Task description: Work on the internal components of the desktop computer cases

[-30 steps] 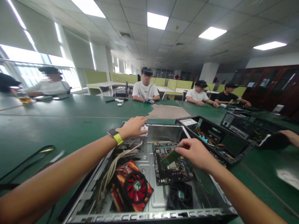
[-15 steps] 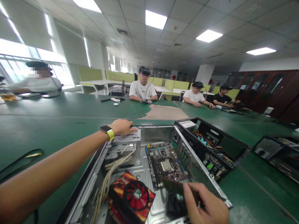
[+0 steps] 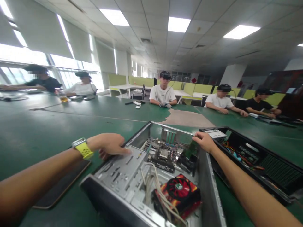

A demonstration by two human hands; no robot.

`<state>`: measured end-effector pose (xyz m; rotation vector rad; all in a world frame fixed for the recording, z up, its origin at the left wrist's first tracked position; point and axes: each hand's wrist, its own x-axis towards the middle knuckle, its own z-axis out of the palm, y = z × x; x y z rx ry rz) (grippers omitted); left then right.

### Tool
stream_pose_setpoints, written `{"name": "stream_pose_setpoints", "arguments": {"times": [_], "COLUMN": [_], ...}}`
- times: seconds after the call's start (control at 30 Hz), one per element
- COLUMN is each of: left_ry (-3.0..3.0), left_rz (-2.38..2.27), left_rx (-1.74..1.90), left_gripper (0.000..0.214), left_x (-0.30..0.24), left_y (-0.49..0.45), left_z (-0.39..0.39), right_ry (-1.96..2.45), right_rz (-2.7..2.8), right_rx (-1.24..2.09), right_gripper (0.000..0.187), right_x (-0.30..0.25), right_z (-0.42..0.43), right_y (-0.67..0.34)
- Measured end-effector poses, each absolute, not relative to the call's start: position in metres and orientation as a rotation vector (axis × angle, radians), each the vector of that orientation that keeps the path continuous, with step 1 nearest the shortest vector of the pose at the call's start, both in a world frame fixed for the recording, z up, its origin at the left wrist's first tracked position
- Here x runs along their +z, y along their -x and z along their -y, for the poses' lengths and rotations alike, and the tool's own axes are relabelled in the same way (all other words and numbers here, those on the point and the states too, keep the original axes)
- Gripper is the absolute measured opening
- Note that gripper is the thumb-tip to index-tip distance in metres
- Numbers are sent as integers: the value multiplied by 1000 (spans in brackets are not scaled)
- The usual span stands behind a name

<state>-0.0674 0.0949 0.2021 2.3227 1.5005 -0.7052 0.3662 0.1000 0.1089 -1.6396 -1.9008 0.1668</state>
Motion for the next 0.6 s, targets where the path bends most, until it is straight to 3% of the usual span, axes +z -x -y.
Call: {"name": "stream_pose_setpoints", "arguments": {"times": [0.1, 0.3, 0.5, 0.6], "left_ry": [-2379, -3056, -2882, -2928], "left_rz": [-1396, -1262, -1037, -998], "left_rx": [-734, -43, -561, -573], "left_gripper": [61, 36, 42, 31], "left_x": [209, 189, 153, 137], "left_y": [45, -55, -115, -120], "left_z": [-76, -107, -126, -127], "right_ry": [1696, 1608, 1698, 1731], "right_rz": [2030, 2548, 2629, 2670], "right_rx": [258, 324, 540, 564], "right_gripper": [38, 20, 15, 14], "right_x": [126, 141, 82, 65], "right_z": [-115, -110, -102, -100], "right_y": [-360, -274, -251, -255]}}
